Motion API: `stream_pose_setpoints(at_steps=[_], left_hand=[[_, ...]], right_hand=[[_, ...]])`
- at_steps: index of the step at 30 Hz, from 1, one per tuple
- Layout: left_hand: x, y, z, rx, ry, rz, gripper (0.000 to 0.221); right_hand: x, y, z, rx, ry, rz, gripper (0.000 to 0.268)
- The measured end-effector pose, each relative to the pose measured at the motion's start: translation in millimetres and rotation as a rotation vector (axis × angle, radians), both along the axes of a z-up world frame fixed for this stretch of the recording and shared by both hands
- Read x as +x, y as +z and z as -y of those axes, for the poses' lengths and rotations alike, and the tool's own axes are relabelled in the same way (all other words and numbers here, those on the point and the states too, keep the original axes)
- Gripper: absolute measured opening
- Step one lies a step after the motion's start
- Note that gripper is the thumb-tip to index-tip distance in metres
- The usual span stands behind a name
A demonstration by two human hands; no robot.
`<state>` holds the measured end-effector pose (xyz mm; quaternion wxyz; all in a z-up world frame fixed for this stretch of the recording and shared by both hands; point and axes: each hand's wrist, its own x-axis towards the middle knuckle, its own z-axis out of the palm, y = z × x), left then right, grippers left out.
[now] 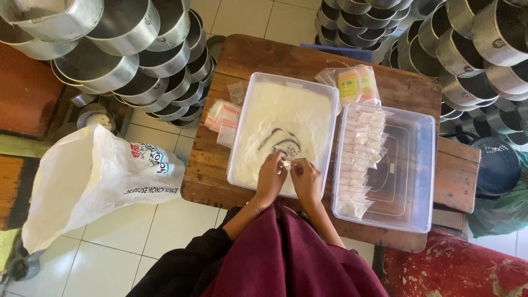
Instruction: The person uses a spoon to transfer white powder into small plastic bags, then places the filled bags into a clear plastic container.
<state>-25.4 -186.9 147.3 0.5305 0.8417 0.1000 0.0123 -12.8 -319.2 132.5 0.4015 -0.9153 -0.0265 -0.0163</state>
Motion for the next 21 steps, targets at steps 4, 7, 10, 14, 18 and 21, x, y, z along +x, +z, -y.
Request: stream_pose_setpoints(at_steps=[4,7,10,14,18,21], left_hand=[[-5,16,0,0.082,-0.041,0.040,0.019],[-6,18,-1,0.096,-0.021,0.084,0.014],[-7,15,-2,0.106,-0.003,0.076,0.013],[-5,3,-2,0.114,0.011,0.084,0.011],[-3,-6,-4,0.047,0.081,0.065,0.008],[-6,12,-3,0.002,0.117,0.050,0.010]], right_hand=[[0,8,-4,0.014,0.004,0.001,0.010],[-2,12,-8,0.010,-0.012,0.006,0.008],[-2,7,-8,0.010,-0.006,-0.003,0.010],[-4,7,-9,-0.016,0.021,-0.001,0.011],[-7,16,-13,-0.015,0.052,0.026,0.011],[-11,13,-15,-0.053,0.088,0.070,0.010]])
